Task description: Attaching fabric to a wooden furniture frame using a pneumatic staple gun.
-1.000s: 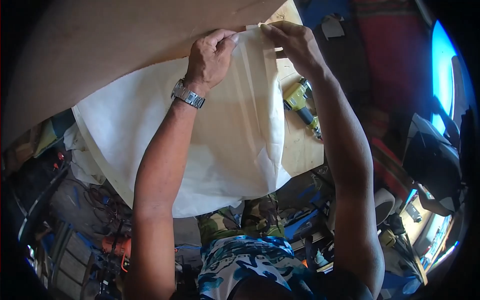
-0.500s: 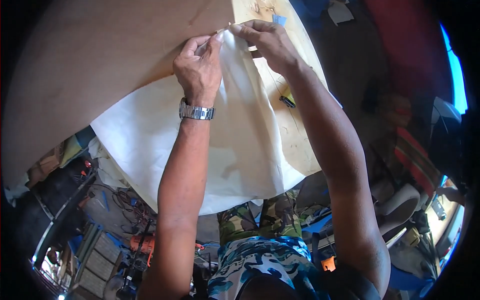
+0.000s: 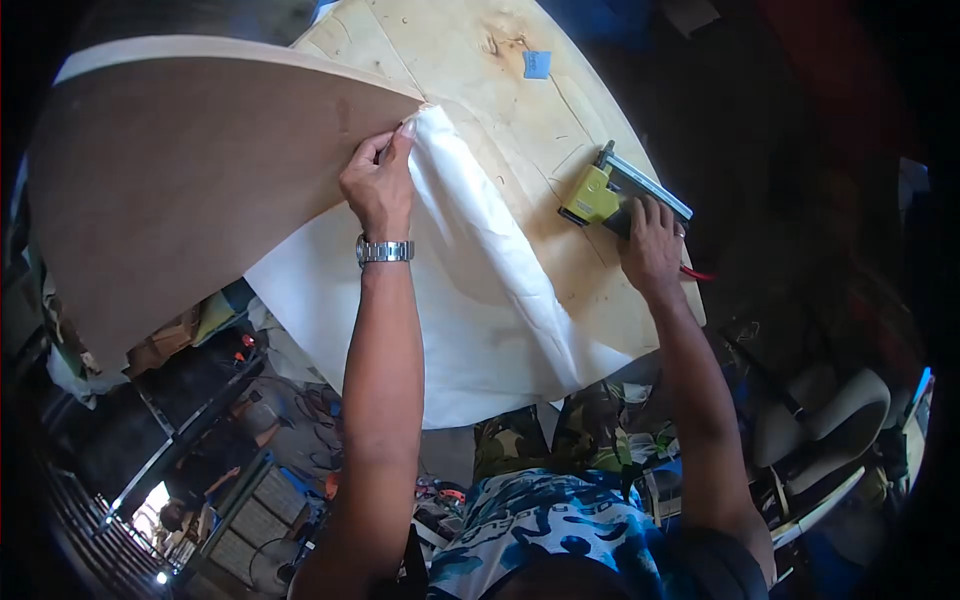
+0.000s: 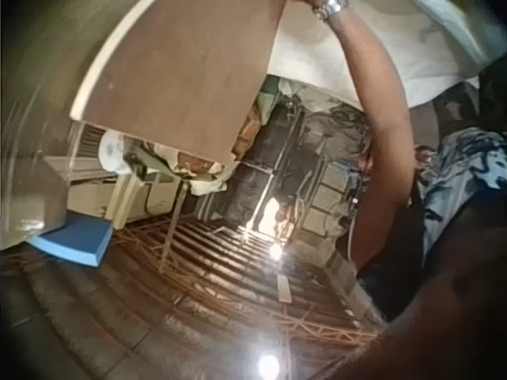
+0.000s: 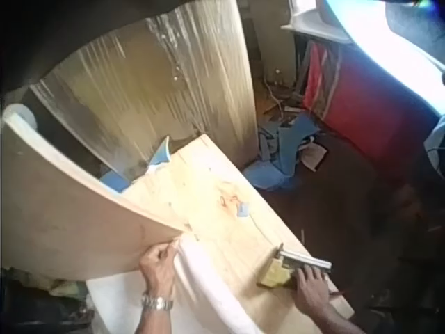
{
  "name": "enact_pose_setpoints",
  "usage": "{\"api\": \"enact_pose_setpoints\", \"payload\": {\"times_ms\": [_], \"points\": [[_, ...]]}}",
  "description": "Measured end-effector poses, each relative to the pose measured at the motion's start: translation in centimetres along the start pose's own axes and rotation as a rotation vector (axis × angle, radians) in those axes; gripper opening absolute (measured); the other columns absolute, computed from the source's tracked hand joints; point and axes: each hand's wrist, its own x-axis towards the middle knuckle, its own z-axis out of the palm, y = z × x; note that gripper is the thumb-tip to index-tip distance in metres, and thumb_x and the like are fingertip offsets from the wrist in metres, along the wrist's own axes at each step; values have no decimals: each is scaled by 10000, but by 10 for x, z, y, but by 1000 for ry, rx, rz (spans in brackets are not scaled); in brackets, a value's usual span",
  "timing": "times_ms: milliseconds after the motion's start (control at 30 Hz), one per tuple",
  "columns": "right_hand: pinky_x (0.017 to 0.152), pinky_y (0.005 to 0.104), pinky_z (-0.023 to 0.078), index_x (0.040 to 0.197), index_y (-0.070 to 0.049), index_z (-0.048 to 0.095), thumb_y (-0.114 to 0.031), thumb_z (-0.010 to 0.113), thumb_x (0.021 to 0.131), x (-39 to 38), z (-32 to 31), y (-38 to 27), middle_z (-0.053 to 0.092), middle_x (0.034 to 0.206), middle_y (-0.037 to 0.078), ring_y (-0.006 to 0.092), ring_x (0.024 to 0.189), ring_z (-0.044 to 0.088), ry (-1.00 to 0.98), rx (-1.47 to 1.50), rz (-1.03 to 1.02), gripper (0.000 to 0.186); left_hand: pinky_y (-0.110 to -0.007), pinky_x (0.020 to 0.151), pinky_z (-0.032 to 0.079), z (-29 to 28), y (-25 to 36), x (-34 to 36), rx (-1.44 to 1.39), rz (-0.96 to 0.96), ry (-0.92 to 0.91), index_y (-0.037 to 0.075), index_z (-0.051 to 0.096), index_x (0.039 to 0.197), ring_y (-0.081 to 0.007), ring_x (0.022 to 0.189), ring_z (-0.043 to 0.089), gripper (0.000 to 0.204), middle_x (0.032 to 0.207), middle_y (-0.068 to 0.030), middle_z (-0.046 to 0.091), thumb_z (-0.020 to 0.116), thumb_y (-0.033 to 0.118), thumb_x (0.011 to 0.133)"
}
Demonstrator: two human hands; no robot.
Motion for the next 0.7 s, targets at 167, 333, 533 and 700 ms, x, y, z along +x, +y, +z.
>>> {"api": "enact_pose_setpoints", "payload": {"times_ms": [167, 333, 533, 700], "points": [[1046, 524, 322, 1259, -37, 559, -115, 553, 840, 10, -4, -4, 549, 1231, 145, 284, 1236, 471, 56, -188, -119, 426, -267, 649, 490, 1, -4, -1, 1, 6, -30, -37, 744, 907, -98, 682, 604, 274, 783, -41, 719, 793, 218, 820], [914, 537, 430, 1049, -14, 590, -175, 616, 802, 20, -63, 3, 659, 1050, 167, 343, 1083, 566, -231, 50, -242, 296, -265, 650, 492, 1, -9, 2, -28, -50, -28, -32, 747, 913, -100, 683, 612, 279, 790, -51, 726, 788, 229, 822], [622, 335, 489, 1151, -14, 533, -529, 631, 910, 33, -191, -44, 635, 750, 126, 203, 660, 625, -567, 933, -109, 577, -294, 646, 499, -7, -5, 4, 87, -28, 12, -1, 758, 885, -121, 660, 622, 299, 768, -68, 730, 794, 283, 801], [507, 275, 500, 1072, -35, 542, -555, 517, 972, 53, -191, -100, 595, 667, 41, 138, 532, 586, -594, 1679, 284, 530, -296, 614, 487, -1, -7, 0, 28, -42, 1, 6, 756, 864, -111, 625, 596, 282, 705, -40, 706, 797, 277, 801]]}}
